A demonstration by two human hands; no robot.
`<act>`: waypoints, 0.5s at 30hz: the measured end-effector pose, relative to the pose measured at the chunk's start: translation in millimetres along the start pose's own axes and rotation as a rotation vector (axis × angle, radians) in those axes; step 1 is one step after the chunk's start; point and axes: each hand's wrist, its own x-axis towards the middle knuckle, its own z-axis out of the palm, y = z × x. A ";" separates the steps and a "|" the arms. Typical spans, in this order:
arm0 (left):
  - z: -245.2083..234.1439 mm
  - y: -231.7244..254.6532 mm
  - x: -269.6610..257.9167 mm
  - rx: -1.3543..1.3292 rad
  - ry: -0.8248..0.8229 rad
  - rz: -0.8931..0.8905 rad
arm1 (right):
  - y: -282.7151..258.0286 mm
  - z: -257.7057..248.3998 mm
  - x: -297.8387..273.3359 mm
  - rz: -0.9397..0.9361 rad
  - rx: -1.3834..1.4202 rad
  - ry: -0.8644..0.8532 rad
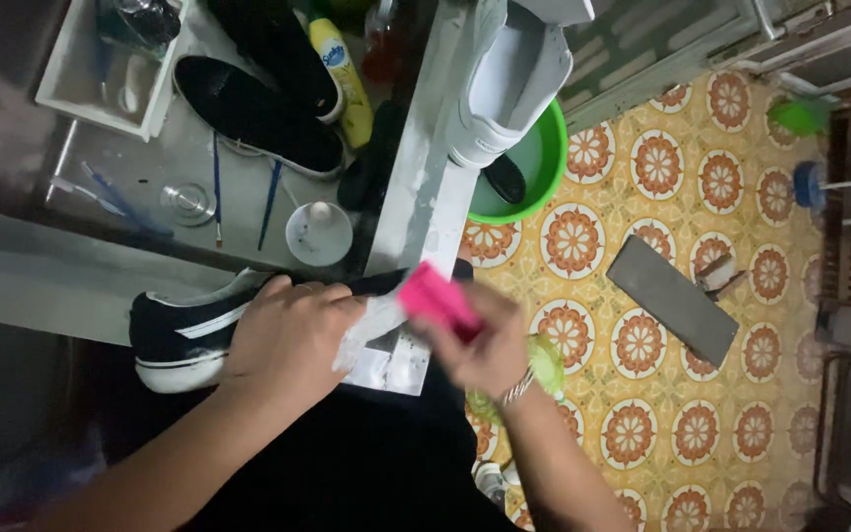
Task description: The person is hand-washing and scrubbing sneakers in a sink using a brush and soap.
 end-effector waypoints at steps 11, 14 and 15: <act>-0.7 -0.1 0.5 -0.007 -0.067 -0.095 | -12.1 6.0 -8.2 -0.188 0.065 0.019; -5.2 2.9 0.1 0.006 -0.080 -0.096 | 1.7 2.0 -1.0 -0.150 0.125 -0.014; -0.3 0.6 -1.6 0.007 -0.076 -0.095 | 11.4 2.8 -0.2 -0.154 0.124 -0.013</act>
